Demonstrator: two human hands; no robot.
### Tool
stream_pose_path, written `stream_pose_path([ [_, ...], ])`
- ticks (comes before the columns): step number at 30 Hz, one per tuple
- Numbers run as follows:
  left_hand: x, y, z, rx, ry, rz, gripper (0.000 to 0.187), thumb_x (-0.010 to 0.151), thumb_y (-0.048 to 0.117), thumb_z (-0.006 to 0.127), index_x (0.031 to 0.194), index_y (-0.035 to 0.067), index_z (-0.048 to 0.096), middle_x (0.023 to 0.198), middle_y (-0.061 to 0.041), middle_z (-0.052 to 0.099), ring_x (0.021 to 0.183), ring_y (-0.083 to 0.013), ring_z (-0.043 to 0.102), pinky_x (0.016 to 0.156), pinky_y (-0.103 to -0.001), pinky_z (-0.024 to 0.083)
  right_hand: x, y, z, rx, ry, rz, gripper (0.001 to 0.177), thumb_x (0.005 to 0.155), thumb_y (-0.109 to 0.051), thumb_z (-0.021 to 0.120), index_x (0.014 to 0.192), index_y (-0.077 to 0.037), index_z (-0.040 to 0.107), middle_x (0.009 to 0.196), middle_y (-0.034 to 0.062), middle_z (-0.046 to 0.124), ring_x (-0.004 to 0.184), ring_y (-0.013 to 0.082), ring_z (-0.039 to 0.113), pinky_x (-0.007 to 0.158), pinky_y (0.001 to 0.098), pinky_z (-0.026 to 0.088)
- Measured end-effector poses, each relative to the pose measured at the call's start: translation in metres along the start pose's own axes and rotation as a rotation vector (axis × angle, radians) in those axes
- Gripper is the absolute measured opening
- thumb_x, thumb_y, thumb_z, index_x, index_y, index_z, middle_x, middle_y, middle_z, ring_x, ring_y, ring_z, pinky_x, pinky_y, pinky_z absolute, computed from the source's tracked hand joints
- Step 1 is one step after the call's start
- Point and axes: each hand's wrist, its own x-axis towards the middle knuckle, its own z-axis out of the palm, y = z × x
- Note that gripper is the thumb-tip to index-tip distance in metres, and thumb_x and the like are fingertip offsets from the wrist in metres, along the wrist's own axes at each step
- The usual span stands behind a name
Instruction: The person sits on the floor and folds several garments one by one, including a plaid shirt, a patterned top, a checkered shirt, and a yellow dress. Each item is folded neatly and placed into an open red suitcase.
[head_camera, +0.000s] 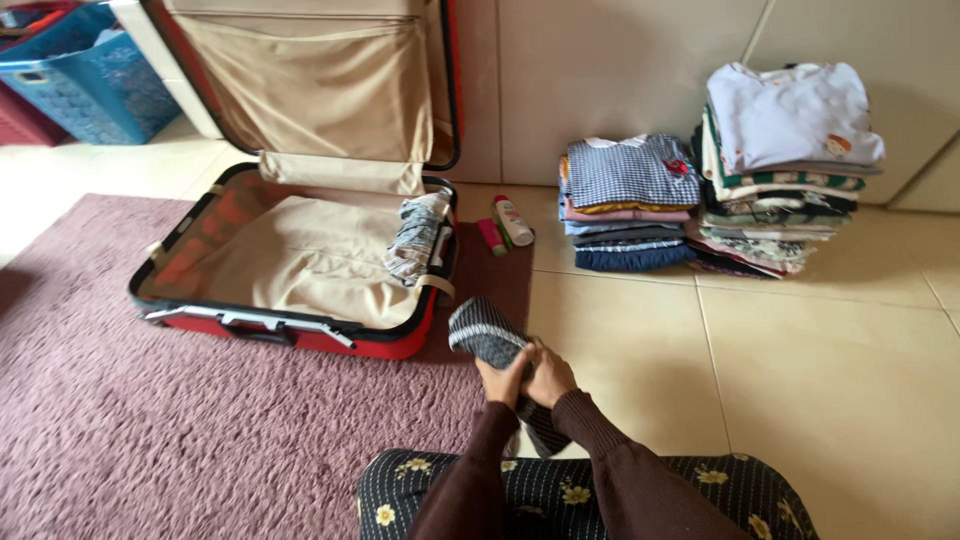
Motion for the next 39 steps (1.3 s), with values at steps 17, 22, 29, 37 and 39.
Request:
stream_pose_path([
  [17,0.034,0.178,-0.135,-0.028,-0.532,0.157,0.139,0.061,0.019,0.088,0.164,0.002,-0.005,0.141,-0.026,0.054,0.123,-0.0314,0.058,0.104,-0.036,0.050,0.076,-0.128,-0.028,1.351,-0.680,0.114,0.076,0.086,-0.045,0.075,0.144,-0.003,0.050,0.131,0.0134,0.063,0.114,0.0265,0.062,0.101,0.0433,0.052],
  [22,0.049,0.212,-0.163,0.060,-0.557,0.093,0.149,0.059,0.021,0.088,0.155,-0.001,-0.024,0.155,-0.028,0.032,0.138,-0.0351,0.045,0.111,-0.038,0.045,0.087,-0.167,-0.021,1.310,-0.646,0.095,0.065,0.084,-0.031,0.078,0.136,-0.001,0.055,0.120,0.0126,0.068,0.102,0.0246,0.069,0.090,0.0425,0.058],
  [29,0.123,0.224,-0.182,0.069,-0.475,-0.135,0.153,0.054,0.039,0.087,0.157,0.001,-0.019,0.150,-0.032,0.041,0.128,-0.0409,0.059,0.108,-0.042,0.050,0.143,-0.226,-0.010,1.346,-0.479,0.068,0.073,0.077,-0.030,0.080,0.138,-0.002,0.053,0.121,0.0134,0.067,0.105,0.0287,0.068,0.090,0.0439,0.059],
  [37,0.234,0.216,-0.209,0.759,-0.307,0.297,0.141,0.056,0.047,0.100,0.156,-0.004,0.015,0.144,-0.035,0.047,0.130,-0.0429,0.054,0.110,-0.045,0.047,0.322,-0.248,0.010,0.905,-0.161,0.143,0.091,0.083,-0.056,0.075,0.158,-0.009,0.054,0.159,0.0092,0.039,0.136,0.0292,0.034,0.107,0.0685,0.030],
  [39,0.261,0.212,-0.201,0.787,-0.179,0.307,0.137,0.050,0.037,0.098,0.156,0.003,0.018,0.137,-0.032,0.052,0.121,-0.0425,0.059,0.104,-0.047,0.051,0.369,-0.253,0.025,1.180,-0.273,0.086,0.097,0.073,-0.052,0.080,0.150,-0.002,0.050,0.154,0.0189,0.047,0.136,0.0370,0.045,0.111,0.0577,0.039],
])
